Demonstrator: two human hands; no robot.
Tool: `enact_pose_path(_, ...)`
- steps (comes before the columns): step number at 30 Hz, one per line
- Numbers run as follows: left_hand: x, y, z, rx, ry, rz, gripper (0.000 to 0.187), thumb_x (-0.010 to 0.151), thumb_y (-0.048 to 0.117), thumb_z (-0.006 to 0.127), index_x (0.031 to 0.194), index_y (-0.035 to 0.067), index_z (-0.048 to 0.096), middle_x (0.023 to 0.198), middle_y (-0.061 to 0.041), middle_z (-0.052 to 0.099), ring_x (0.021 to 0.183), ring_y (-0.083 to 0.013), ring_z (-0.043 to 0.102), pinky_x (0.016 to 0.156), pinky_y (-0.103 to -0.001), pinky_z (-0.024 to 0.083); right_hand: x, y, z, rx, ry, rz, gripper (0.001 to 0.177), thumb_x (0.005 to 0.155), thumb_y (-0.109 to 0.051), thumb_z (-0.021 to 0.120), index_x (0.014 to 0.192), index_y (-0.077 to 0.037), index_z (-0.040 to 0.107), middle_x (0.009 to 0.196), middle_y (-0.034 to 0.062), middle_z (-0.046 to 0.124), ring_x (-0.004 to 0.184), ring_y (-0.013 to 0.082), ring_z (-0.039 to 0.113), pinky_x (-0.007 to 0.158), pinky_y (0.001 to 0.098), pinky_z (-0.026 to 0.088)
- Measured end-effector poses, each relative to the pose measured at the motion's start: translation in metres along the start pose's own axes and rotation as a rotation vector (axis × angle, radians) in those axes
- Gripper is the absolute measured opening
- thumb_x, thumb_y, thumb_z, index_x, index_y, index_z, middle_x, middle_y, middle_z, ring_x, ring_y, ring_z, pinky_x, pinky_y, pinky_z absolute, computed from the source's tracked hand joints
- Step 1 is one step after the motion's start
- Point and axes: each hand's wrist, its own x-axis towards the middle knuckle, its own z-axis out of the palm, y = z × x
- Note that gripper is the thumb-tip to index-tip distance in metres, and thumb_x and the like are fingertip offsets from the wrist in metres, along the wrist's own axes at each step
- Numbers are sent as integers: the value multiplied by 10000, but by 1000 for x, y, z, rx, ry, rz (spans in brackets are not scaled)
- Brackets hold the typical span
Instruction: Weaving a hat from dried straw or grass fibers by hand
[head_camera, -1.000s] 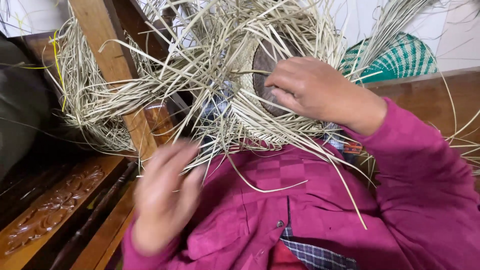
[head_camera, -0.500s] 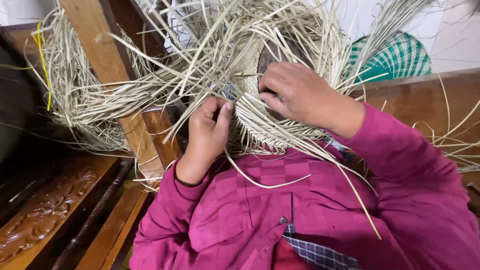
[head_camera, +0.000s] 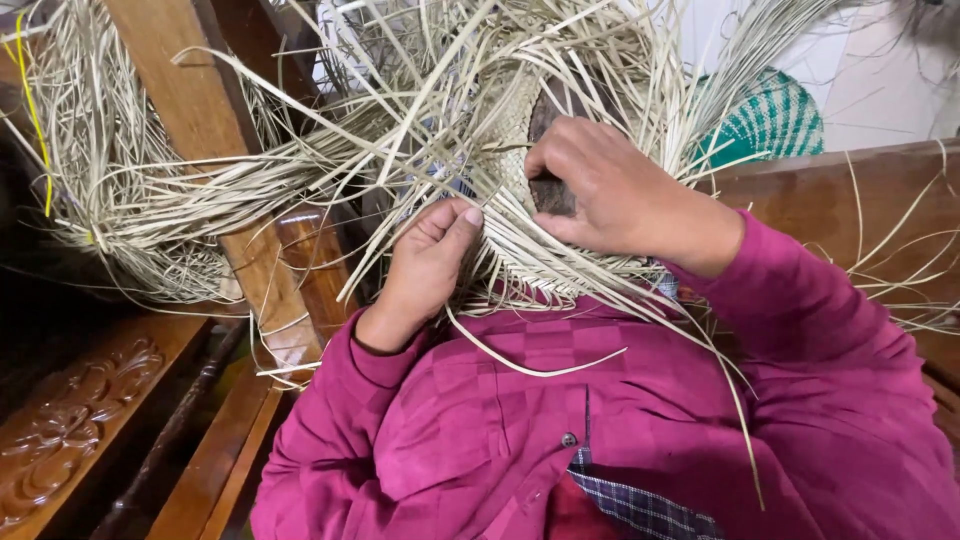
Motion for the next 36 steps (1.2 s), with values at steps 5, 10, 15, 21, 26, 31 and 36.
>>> enact_pose_path(5,0,11,-1,63,6,38,149,1041,116,619,1096,49,739,700,81,565,673,-9,437,639,-168,408,6,18,40,-29,266,-165,469,839,-193,821,1257,-150,614,1040,86,514,987,317,553,916,475,461)
enact_pose_path(10,1,12,3,-15,2,27,127,1025,80,624,1063,27,734,660,76,569,628,0,442,605,-151,397,20,12,49,-61,482,-358,223,1071,-361,572,1233,-293,710,1060,39,491,962,274,491,812,414,391)
enact_pose_path(15,0,10,2,-13,-26,66,121,1014,44,608,1010,14,726,614,61,525,586,-7,427,567,-150,368,28,17,54,93,377,-333,261,1070,-402,559,1263,-307,706,979,-18,517,941,196,459,875,330,363)
enact_pose_path(21,-3,23,-1,265,-8,196,146,1001,44,617,901,7,715,622,-87,639,643,-84,492,610,-227,457,45,14,59,65,293,-254,167,1036,-261,672,1177,-192,728,917,44,616,940,249,565,843,379,394)
enact_pose_path(26,2,10,-6,125,-26,79,122,997,62,595,912,25,673,703,-24,622,693,-65,506,662,-238,463,28,7,37,195,360,-436,242,1065,-395,550,1109,-201,688,997,49,471,890,252,461,808,391,386)
enact_pose_path(31,4,12,-1,-115,3,-41,106,1017,110,637,1043,46,717,716,35,641,651,-35,541,651,-187,491,18,14,49,27,441,-470,356,1099,-414,463,1090,-174,725,1065,72,513,923,270,479,771,393,373)
enact_pose_path(36,7,-5,1,-93,78,-7,91,1005,104,663,971,32,706,667,53,558,629,-28,507,594,-182,456,7,1,34,-69,474,-442,209,1059,-355,587,1049,-186,708,1050,64,546,919,281,519,783,406,404)
